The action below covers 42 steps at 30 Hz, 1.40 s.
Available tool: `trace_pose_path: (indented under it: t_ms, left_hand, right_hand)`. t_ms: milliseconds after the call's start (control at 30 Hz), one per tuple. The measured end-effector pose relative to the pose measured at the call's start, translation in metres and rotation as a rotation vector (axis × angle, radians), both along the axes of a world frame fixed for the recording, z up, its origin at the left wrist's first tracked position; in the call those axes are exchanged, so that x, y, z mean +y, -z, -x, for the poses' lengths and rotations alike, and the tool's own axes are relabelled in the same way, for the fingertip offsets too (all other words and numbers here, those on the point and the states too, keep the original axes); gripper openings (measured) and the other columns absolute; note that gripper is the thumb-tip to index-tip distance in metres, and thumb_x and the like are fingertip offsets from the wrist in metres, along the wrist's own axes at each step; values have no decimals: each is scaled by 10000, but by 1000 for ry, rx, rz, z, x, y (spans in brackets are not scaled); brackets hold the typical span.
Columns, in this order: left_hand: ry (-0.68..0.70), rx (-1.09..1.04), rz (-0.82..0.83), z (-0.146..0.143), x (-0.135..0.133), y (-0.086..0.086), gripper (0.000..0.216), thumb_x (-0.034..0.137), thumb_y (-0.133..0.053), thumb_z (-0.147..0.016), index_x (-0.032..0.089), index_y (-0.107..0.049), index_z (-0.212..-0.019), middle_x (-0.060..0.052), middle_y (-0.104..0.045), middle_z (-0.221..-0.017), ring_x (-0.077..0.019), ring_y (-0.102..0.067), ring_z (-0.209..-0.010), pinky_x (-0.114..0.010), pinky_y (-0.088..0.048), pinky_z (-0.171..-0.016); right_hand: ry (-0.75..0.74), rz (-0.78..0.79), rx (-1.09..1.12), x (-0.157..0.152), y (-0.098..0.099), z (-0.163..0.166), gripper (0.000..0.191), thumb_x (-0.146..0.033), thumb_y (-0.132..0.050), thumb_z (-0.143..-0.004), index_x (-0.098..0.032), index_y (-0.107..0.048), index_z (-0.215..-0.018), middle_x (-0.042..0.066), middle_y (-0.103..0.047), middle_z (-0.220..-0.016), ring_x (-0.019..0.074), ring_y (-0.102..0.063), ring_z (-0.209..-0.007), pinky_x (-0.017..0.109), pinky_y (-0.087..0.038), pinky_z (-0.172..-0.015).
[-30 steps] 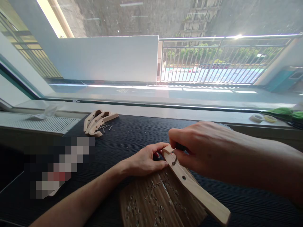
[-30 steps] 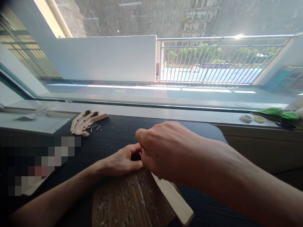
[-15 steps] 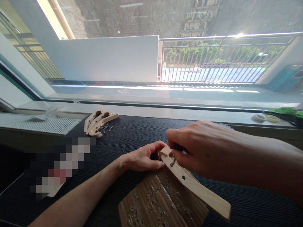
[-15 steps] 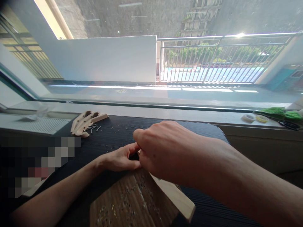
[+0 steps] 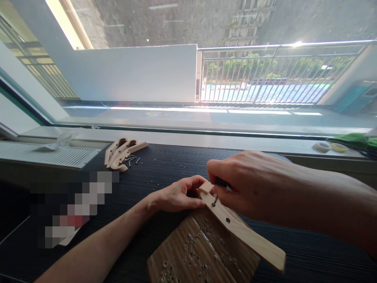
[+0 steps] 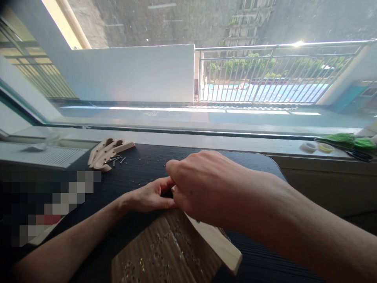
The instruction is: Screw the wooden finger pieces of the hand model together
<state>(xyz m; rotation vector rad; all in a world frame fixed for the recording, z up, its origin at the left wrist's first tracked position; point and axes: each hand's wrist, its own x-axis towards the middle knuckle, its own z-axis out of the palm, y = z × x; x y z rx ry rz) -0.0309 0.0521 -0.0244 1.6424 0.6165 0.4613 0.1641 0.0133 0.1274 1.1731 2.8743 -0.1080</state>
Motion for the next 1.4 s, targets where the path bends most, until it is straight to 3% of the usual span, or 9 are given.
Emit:
trace_pose_path:
  t_ms: [667, 900, 1000, 1100, 1200, 1300, 1400]
  left_hand:
    - [1, 22, -39, 2, -4, -4, 375, 315, -643, -790, 142, -537, -1106, -41, -599, -974, -177, -549, -947, -290, -442, -852]
    - [37, 41, -107, 1, -7, -9, 351, 287, -592, -819, 142, -559, -1137, -37, -619, -967, -158, -559, -874, -262, -449, -798]
    - [33, 82, -177, 2, -9, -17, 365, 266, -574, -815, 150, -553, -1160, -38, -627, -982, -156, -564, -862, -254, -455, -774]
    - [-50, 224, -278, 8, -15, -35, 397, 304, -611, -772, 159, -579, -1140, -40, -646, -999, -174, -575, -871, -249, -449, -756]
    - [-170, 490, -443, 15, -26, -59, 240, 341, -587, -775, 158, -681, -899, -29, -666, -834, -173, -575, -760, -238, -413, -670]
    - [-154, 463, -481, 12, -42, -72, 254, 271, -472, -840, 158, -685, -760, -1, -635, -686, -136, -549, -649, -216, -362, -582]
    - [-219, 373, -479, 0, -56, -69, 256, 231, -443, -852, 160, -681, -788, 1, -625, -681, -128, -543, -641, -210, -351, -572]
  right_hand:
    - [13, 42, 44, -4, 2, 3, 149, -236, -437, -866, -185, -499, -740, -24, -509, -572, 83, -368, -480, 241, -182, -470]
    - [32, 40, 19, -12, -2, 8, 125, -204, -433, -856, -180, -494, -750, -19, -509, -579, 87, -359, -484, 242, -183, -473]
    - [34, 40, 2, -15, -4, 11, 127, -202, -422, -857, -181, -486, -750, -18, -511, -585, 89, -377, -493, 241, -188, -477]
    - [44, 37, -27, -17, -4, 11, 131, -210, -414, -865, -180, -483, -759, -17, -518, -596, 89, -392, -496, 244, -188, -482]
    - [62, 14, -30, -18, -3, 10, 134, -233, -415, -879, -186, -486, -775, -19, -524, -602, 91, -403, -502, 246, -189, -490]
    - [72, 21, -31, -18, -2, 8, 127, -239, -420, -879, -187, -493, -790, -17, -533, -608, 95, -423, -514, 247, -198, -495]
    - [69, 31, -28, -18, -2, 7, 125, -231, -411, -881, -185, -497, -803, -12, -543, -619, 100, -439, -529, 246, -207, -499]
